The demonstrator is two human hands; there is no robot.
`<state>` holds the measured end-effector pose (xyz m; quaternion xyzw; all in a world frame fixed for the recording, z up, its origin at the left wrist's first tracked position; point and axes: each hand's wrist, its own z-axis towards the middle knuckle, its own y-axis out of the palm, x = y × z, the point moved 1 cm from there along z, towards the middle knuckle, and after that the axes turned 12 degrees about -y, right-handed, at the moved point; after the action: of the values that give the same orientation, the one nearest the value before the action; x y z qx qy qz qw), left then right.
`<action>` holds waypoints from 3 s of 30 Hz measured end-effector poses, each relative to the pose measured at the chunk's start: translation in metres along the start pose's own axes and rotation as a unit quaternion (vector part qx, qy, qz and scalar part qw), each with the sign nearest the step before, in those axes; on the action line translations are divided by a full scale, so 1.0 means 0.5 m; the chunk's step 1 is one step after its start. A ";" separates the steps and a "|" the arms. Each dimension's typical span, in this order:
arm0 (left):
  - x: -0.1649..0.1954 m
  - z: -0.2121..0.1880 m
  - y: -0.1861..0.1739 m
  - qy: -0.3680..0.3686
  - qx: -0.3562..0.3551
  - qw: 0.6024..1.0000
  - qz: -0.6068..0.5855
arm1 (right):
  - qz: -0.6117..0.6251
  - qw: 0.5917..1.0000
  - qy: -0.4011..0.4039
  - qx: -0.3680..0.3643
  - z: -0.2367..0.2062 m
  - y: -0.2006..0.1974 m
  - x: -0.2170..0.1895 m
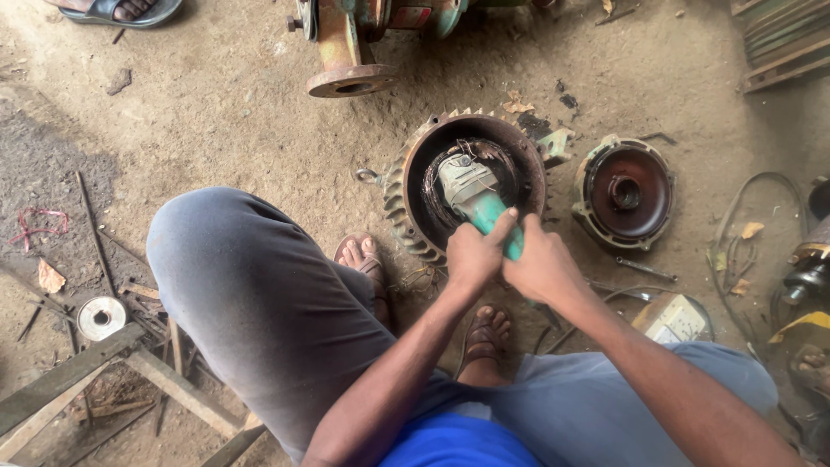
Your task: The person sits on the ground holding an angle grinder with both hands and grinds the inner surface of a disassembled electric motor housing. They briefly pause to reposition the grinder and touch the housing before resuming grinding the same housing.
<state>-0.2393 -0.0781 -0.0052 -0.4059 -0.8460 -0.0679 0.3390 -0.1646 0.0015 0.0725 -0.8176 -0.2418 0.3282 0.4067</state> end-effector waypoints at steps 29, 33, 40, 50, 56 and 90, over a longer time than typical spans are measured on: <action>0.003 0.008 0.004 -0.018 0.003 1.000 -0.007 | -0.015 1.000 -0.005 0.022 0.001 0.001 -0.002; 0.007 0.012 0.007 -0.022 0.004 1.000 0.001 | -0.022 0.999 -0.004 0.026 0.004 0.000 -0.002; 0.011 0.008 0.006 -0.027 0.007 1.000 0.005 | -0.020 0.999 0.003 0.025 0.000 0.000 0.001; 0.017 0.005 0.005 -0.014 0.010 1.000 0.002 | -0.023 0.999 0.019 0.023 0.000 -0.006 -0.007; 0.018 0.010 0.009 -0.014 0.010 1.000 -0.002 | -0.013 0.999 0.014 0.036 0.003 -0.005 0.000; 0.021 0.008 -0.008 -0.025 0.001 1.000 0.011 | -0.016 0.998 0.029 0.059 -0.001 0.007 -0.017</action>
<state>-0.2488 -0.0723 -0.0012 -0.4167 -0.8497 -0.0530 0.3187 -0.1695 -0.0062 0.0724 -0.7973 -0.2232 0.3114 0.4663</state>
